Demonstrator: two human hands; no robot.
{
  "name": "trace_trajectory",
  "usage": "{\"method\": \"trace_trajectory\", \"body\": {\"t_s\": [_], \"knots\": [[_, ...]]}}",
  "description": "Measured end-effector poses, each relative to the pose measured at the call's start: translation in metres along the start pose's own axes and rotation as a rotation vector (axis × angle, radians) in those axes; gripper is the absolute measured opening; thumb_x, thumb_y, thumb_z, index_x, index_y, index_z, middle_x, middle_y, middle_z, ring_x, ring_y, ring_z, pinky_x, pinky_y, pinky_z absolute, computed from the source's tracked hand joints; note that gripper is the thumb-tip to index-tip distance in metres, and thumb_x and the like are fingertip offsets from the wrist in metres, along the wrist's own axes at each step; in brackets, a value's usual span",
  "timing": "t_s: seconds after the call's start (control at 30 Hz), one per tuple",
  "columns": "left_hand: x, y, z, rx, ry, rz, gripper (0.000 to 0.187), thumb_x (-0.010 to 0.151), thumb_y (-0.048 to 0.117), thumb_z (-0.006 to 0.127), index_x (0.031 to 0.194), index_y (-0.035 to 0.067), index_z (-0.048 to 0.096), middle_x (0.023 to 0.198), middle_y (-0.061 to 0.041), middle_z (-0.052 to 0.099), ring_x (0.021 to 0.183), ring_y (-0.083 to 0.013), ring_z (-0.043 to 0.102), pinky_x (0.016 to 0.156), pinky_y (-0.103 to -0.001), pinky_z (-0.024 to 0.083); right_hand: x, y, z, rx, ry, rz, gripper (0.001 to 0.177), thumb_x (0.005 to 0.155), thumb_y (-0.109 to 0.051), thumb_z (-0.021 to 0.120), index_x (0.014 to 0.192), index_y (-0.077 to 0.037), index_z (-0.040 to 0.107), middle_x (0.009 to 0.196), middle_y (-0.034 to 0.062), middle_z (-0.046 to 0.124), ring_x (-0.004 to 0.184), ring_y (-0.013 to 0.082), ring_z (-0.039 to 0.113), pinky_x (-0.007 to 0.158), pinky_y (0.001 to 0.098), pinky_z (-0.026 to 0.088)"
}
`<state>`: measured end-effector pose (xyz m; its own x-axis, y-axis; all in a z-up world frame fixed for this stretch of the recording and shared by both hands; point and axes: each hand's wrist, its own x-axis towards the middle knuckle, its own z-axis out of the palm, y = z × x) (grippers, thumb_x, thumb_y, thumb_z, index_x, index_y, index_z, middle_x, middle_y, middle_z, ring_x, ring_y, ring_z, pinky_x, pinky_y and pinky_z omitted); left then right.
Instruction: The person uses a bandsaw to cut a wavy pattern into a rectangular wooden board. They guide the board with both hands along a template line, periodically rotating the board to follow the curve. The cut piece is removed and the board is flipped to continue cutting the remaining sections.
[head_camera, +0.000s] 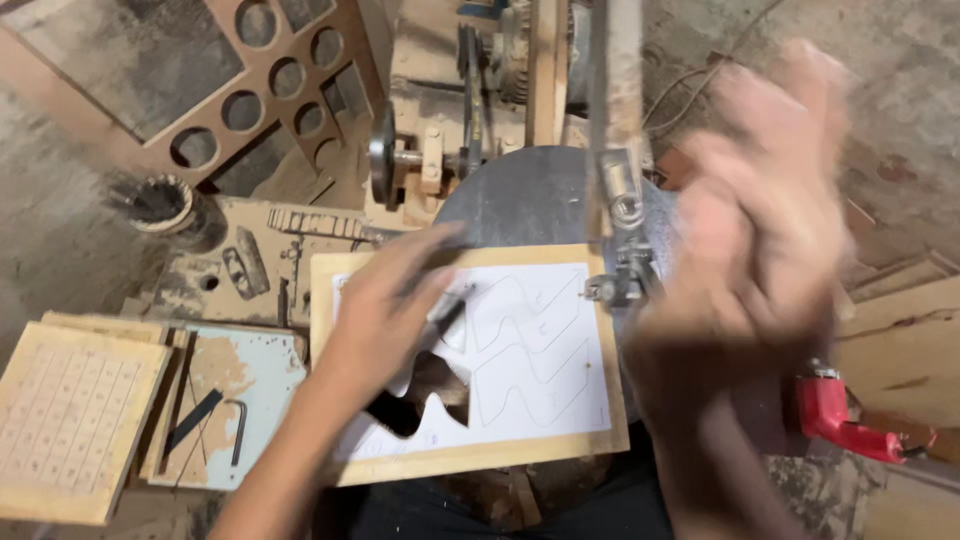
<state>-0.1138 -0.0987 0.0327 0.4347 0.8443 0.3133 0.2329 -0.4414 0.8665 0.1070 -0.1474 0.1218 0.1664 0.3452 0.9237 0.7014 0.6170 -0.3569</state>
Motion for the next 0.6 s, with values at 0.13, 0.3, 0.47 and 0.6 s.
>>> {"method": "trace_trajectory", "body": {"t_s": [0.13, 0.3, 0.47, 0.6], "knots": [[-0.052, -0.027, -0.047, 0.396, 0.229, -0.207, 0.058, 0.097, 0.017, 0.068, 0.149, 0.004, 0.048, 0.147, -0.019, 0.058, 0.136, -0.0342, 0.056, 0.113, -0.044, 0.044, 0.050, 0.054, 0.036, -0.293, -0.257, 0.396, 0.024, 0.103, -0.019, 0.069, 0.115, 0.002, 0.073, 0.096, 0.0179, 0.074, 0.085, 0.0274, 0.068, 0.079, 0.0402, 0.053], [-0.106, -0.059, -0.033, -0.706, 0.307, -0.972, 0.055, 0.095, 0.026, 0.060, 0.142, 0.000, 0.048, 0.121, -0.024, 0.070, 0.107, -0.0315, 0.072, 0.087, -0.043, 0.061, 0.030, 0.138, 0.056, 0.462, -0.351, 0.379, 0.023, 0.113, -0.019, 0.064, 0.115, 0.001, 0.073, 0.107, 0.0042, 0.074, 0.099, 0.0117, 0.065, 0.092, 0.0302, 0.055], [-0.125, -0.060, -0.016, -0.802, 0.282, -0.985, 0.045, 0.098, 0.023, 0.058, 0.134, -0.004, 0.055, 0.100, -0.024, 0.073, 0.073, -0.0325, 0.074, 0.061, -0.044, 0.063, -0.133, 0.277, -0.092, 0.071, -0.018, 0.710, 0.034, 0.111, -0.030, 0.058, 0.120, -0.002, 0.074, 0.117, 0.0094, 0.074, 0.108, 0.0158, 0.067, 0.099, 0.0315, 0.051], [-0.107, -0.050, -0.024, -0.750, 0.272, -0.972, 0.043, 0.096, 0.021, 0.056, 0.131, -0.004, 0.056, 0.099, -0.023, 0.075, 0.074, -0.0288, 0.075, 0.059, -0.042, 0.064, -0.309, 0.284, -0.165, -0.046, -0.646, 0.446, 0.110, 0.056, -0.033, 0.088, 0.143, 0.014, 0.040, 0.138, 0.0347, 0.050, 0.124, 0.0412, 0.047, 0.101, 0.0538, 0.041]]}}
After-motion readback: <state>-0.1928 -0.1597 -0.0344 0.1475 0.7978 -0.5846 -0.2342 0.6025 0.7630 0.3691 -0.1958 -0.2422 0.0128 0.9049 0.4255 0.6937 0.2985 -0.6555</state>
